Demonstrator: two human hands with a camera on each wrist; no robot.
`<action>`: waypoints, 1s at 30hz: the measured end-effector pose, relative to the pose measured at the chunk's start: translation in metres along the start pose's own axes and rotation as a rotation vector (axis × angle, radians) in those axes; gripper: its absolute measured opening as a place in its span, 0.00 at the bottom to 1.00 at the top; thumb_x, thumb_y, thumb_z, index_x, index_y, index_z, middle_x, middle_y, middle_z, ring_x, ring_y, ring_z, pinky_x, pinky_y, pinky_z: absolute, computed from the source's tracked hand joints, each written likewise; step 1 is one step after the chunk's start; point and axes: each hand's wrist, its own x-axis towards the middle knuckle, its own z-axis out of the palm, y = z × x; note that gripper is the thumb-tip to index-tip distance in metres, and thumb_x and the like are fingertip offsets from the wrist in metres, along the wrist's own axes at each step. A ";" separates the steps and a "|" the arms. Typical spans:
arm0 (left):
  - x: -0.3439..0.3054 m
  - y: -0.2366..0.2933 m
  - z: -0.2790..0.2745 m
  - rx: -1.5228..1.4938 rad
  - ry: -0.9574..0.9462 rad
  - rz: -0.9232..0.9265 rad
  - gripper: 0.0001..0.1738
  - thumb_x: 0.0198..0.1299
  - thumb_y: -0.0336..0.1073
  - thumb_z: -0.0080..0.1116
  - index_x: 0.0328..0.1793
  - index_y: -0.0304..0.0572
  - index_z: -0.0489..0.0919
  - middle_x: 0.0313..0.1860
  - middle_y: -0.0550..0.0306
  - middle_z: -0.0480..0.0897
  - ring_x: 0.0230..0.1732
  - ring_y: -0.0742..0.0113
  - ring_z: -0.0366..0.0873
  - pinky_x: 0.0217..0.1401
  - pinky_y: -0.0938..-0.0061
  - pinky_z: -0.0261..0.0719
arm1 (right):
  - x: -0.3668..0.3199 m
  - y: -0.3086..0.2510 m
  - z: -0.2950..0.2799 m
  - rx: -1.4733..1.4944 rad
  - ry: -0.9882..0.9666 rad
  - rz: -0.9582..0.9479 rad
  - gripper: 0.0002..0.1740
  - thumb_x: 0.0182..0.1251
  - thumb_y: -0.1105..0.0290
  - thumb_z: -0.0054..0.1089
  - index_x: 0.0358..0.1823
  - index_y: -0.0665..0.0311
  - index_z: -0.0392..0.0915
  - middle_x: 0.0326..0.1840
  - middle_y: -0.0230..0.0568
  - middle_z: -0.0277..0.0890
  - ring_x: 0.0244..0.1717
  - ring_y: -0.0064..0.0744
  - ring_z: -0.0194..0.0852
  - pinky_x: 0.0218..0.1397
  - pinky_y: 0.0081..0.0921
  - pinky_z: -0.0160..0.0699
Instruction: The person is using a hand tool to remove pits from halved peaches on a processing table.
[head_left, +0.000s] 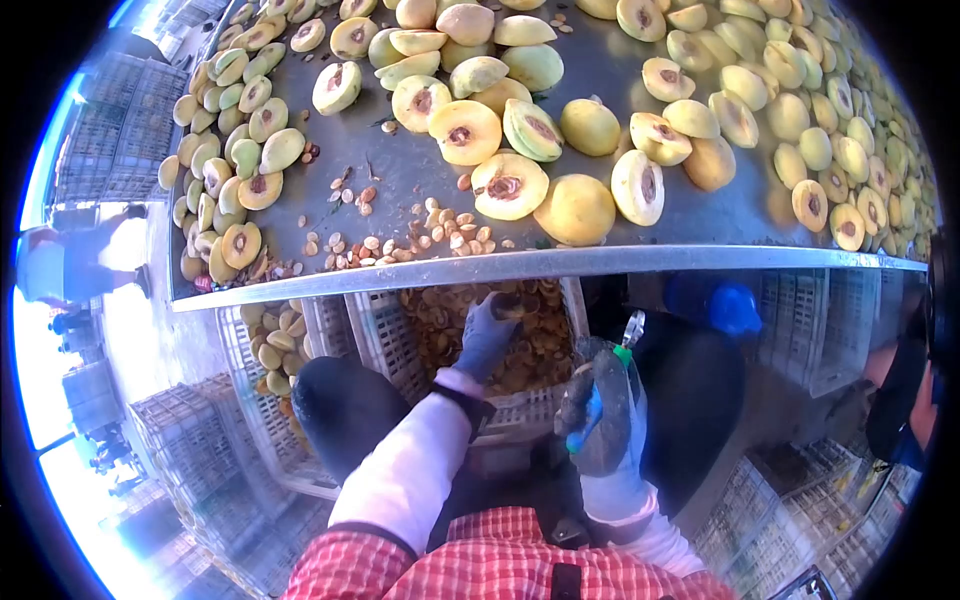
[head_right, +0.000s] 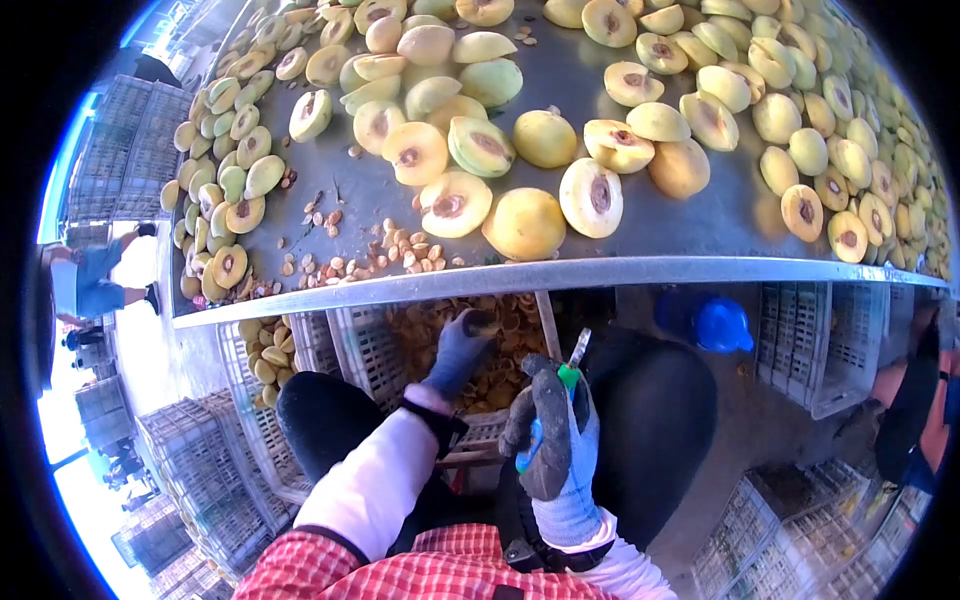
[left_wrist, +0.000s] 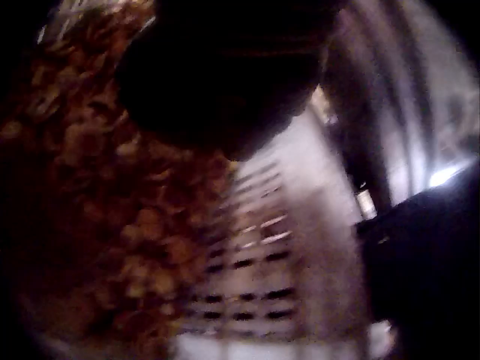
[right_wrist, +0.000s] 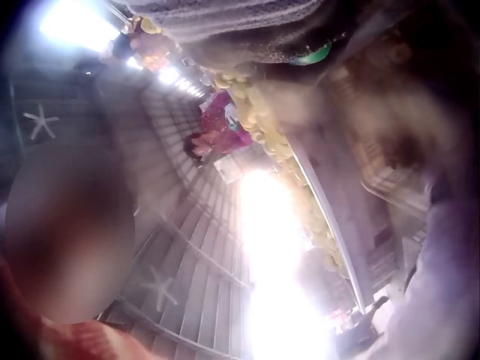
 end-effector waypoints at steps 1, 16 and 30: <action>-0.018 0.012 -0.010 -0.265 -0.066 -0.003 0.24 0.54 0.35 0.64 0.59 0.39 0.76 0.56 0.46 0.78 0.54 0.54 0.78 0.56 0.67 0.75 | 0.001 0.001 0.002 -0.023 0.028 0.000 0.18 0.70 0.62 0.59 0.54 0.64 0.73 0.22 0.34 0.73 0.16 0.23 0.70 0.17 0.19 0.69; -0.204 0.127 -0.072 -1.090 0.006 0.432 0.46 0.53 0.40 0.67 0.75 0.33 0.56 0.71 0.47 0.65 0.70 0.57 0.65 0.74 0.67 0.59 | -0.036 0.053 0.008 -0.183 -0.286 -0.077 0.14 0.66 0.74 0.61 0.51 0.65 0.72 0.43 0.30 0.71 0.43 0.17 0.70 0.47 0.15 0.72; -0.214 0.132 -0.074 -0.639 0.381 0.451 0.25 0.73 0.49 0.46 0.62 0.36 0.73 0.51 0.54 0.79 0.50 0.71 0.76 0.55 0.77 0.75 | -0.072 0.029 0.013 -1.151 -0.474 -0.693 0.12 0.67 0.65 0.58 0.43 0.67 0.71 0.27 0.55 0.74 0.29 0.54 0.79 0.30 0.36 0.75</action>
